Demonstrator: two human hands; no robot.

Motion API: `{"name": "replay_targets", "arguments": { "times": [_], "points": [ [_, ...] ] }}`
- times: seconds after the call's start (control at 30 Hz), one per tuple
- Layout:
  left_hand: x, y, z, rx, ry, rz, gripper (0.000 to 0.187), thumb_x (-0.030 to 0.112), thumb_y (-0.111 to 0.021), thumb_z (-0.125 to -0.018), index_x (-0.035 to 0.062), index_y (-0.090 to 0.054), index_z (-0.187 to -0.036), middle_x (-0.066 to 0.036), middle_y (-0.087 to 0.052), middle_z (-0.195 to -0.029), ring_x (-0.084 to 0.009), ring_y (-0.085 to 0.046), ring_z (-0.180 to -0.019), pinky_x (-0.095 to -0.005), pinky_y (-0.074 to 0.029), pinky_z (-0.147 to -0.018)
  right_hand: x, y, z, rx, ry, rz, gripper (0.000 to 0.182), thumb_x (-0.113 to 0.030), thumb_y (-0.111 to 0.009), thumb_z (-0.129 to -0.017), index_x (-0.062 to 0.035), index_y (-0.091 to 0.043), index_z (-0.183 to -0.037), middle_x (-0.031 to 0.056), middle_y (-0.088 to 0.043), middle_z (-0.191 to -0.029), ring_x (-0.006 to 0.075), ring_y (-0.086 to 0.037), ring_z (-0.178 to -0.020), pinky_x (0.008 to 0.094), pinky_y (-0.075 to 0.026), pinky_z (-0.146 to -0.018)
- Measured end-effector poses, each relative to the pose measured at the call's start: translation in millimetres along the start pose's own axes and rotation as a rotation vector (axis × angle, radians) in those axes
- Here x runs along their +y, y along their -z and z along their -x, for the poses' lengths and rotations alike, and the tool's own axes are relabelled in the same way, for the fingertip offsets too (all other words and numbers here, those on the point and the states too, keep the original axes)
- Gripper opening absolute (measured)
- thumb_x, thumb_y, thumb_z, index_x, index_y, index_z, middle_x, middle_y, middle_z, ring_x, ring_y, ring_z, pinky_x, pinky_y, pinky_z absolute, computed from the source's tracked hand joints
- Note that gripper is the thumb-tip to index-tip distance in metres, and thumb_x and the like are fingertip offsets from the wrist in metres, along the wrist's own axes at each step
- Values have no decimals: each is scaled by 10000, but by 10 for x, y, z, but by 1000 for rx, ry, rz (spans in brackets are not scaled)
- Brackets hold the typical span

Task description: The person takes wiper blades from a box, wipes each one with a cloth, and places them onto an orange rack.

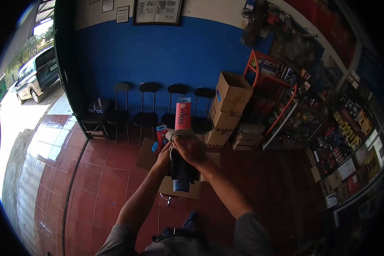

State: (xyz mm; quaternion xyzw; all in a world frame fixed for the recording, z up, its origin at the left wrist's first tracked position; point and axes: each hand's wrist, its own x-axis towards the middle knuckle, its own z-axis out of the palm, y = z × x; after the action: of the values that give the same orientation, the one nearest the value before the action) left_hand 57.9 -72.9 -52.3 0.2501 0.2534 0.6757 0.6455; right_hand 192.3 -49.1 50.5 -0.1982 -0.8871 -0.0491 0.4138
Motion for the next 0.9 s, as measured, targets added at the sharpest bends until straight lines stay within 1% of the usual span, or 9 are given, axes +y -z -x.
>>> {"name": "replay_targets", "arguments": {
  "times": [0.07, 0.1, 0.13, 0.2, 0.23, 0.37, 0.67, 0.73, 0.9],
  "points": [
    [-101, 19, -24, -25, -31, 81, 368, 122, -525, -1064, 94, -533, -1430, -67, -677, -1187, -164, -695, -1001, -303, -598, -825, 6, 52, 39, 56, 163, 324, 112, -214, -719, -913, -118, -662, -911, 38, -681, -932, 267, -669, -934, 415, -505, -827],
    [-102, 66, -59, 25, -4, -54, 409, 110, -514, -1063, 91, -506, -1472, -78, -670, -1252, -178, -696, -1051, -301, -594, -872, -39, 47, 74, 64, 60, 359, 182, -250, -766, -881, -98, -711, -966, 89, -655, -1117, 332, -610, -1124, 430, -478, -904],
    [-150, 92, -78, 23, -5, -54, 409, 110, -514, -1063, 91, -506, -1472, -78, -670, -1252, -178, -696, -1051, -301, -594, -872, -43, 76, 104, 66, 61, 361, 182, -250, -766, -881, -98, -711, -966, 89, -655, -1117, 332, -610, -1124, 430, -478, -904],
    [73, -288, 94, -29, -11, 105, 458, 87, -492, -1063, 93, -467, -1520, -93, -655, -1320, -193, -693, -1104, -298, -584, -922, -204, 317, 28, 148, -131, 323, 267, -277, -702, -928, -73, -746, -1094, 184, -549, -1381, 387, -529, -1264, 442, -462, -951],
    [152, -372, 98, -55, -5, 39, 470, 109, -491, -1080, 95, -446, -1547, -86, -630, -1381, -176, -660, -1174, -295, -568, -949, -69, 235, 179, 13, -159, 285, 414, -271, -675, -939, -132, -675, -1329, 227, -358, -1554, 441, -373, -1405, 511, -430, -1038],
    [101, -392, -125, -148, -115, 23, 523, 65, -443, -1087, 113, -360, -1600, -110, -579, -1459, -216, -627, -1253, -317, -545, -1012, -236, 209, 553, -63, -295, 20, 507, -240, -638, -969, -130, -564, -1459, 334, -274, -1567, 525, -400, -1390, 560, -403, -1138],
    [-23, -600, -71, -248, -54, -279, 503, 88, -469, -1090, 89, -388, -1586, -51, -609, -1410, -124, -598, -1223, -288, -482, -1048, 488, 404, 87, 113, -469, 202, 376, -231, -558, -1043, -140, -596, -1406, 244, -396, -1535, 447, -567, -1160, 528, -565, -871],
    [-26, -628, 19, -165, 12, -554, 461, 116, -478, -1092, 58, -436, -1547, -45, -643, -1347, -117, -620, -1170, -296, -499, -1027, 781, 512, -250, 166, -470, 214, 367, -235, -565, -1039, -136, -606, -1391, 237, -424, -1507, 444, -574, -1125, 526, -563, -870],
    [39, -596, -221, -149, -3, -360, 434, 142, -466, -1100, 69, -460, -1528, -54, -653, -1328, -150, -636, -1175, -306, -517, -1016, 499, 506, -214, 205, -332, 158, 352, -205, -632, -995, -112, -645, -1334, 255, -495, -1370, 475, -581, -1131, 504, -535, -899]
  ]
}}
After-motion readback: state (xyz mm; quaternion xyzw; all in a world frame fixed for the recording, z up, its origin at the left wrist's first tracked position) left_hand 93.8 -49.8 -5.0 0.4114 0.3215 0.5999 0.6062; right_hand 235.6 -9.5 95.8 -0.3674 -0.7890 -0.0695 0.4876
